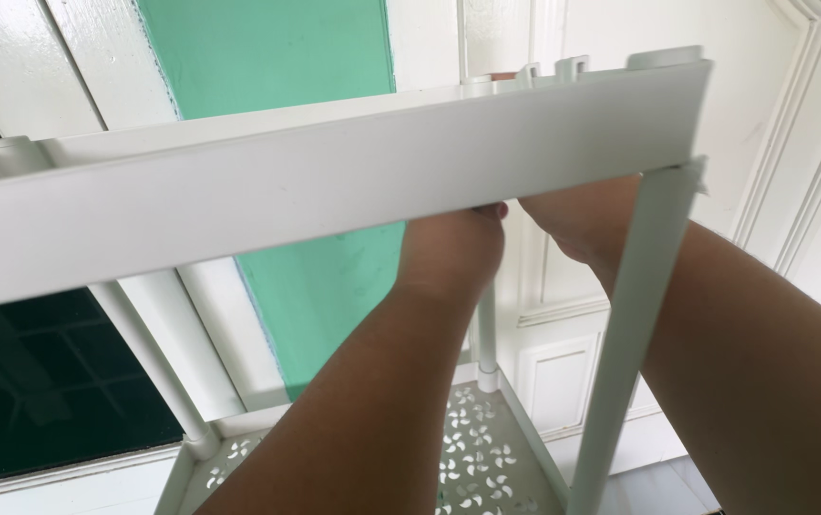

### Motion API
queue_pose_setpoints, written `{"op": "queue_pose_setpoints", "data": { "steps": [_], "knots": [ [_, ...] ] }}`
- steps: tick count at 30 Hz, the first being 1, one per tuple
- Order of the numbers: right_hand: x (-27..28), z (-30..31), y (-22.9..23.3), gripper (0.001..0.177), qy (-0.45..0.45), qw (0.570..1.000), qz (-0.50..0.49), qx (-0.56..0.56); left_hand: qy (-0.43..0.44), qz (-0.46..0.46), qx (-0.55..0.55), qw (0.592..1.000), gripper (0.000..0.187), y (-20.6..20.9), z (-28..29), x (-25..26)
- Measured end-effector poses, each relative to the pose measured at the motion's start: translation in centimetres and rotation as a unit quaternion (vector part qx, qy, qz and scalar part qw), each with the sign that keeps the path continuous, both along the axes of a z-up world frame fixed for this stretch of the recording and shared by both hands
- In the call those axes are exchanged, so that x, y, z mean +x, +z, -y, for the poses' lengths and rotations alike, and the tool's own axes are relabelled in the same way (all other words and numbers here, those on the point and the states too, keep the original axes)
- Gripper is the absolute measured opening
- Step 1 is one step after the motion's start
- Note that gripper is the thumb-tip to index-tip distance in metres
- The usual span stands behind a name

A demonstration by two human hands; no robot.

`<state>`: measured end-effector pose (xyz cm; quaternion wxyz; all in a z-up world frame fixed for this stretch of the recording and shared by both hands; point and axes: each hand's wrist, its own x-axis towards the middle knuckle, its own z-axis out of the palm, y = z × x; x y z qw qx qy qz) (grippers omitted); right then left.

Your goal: The person removes several boxes and containers from a white plastic shelving unit and places them on the floor. Then the person disassembles the shelving unit by removing the shelves and vertical poles, leaving the frame empty.

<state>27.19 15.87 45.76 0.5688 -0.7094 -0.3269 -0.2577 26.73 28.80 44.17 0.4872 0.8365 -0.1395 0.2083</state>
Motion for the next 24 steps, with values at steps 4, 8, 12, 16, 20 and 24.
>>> {"op": "queue_pose_setpoints", "data": {
  "steps": [4, 8, 12, 16, 20, 24],
  "knots": [
    [0.7, -0.3, 0.4, 0.048, -0.007, 0.999, 0.026, -0.020, -0.002, -0.009, 0.013, 1.000, 0.012, 0.3, 0.2, -0.1],
    [0.9, -0.3, 1.1, 0.048, -0.068, 0.994, 0.039, -0.072, 0.004, 0.015, 0.042, 0.999, 0.015, 0.3, 0.0, -0.1],
    [1.3, 1.1, 4.4, 0.019, -0.252, 0.951, 0.017, -0.178, -0.057, -0.038, -0.014, 0.998, 0.033, 0.3, 0.2, -0.5],
    [1.2, -0.2, 5.3, 0.023, -0.067, 0.989, 0.094, -0.091, -0.058, -0.057, -0.019, 0.997, 0.046, 0.7, 0.4, -0.8],
    [1.2, -0.4, 3.6, 0.035, 0.007, 0.995, 0.091, -0.035, -0.042, -0.007, 0.004, 0.999, 0.036, -0.3, -0.1, 0.2],
    [1.4, -0.1, 3.1, 0.047, 0.057, 0.997, 0.039, -0.036, -0.024, -0.004, 0.011, 1.000, 0.031, -0.7, -1.7, 0.5]
  ]
}}
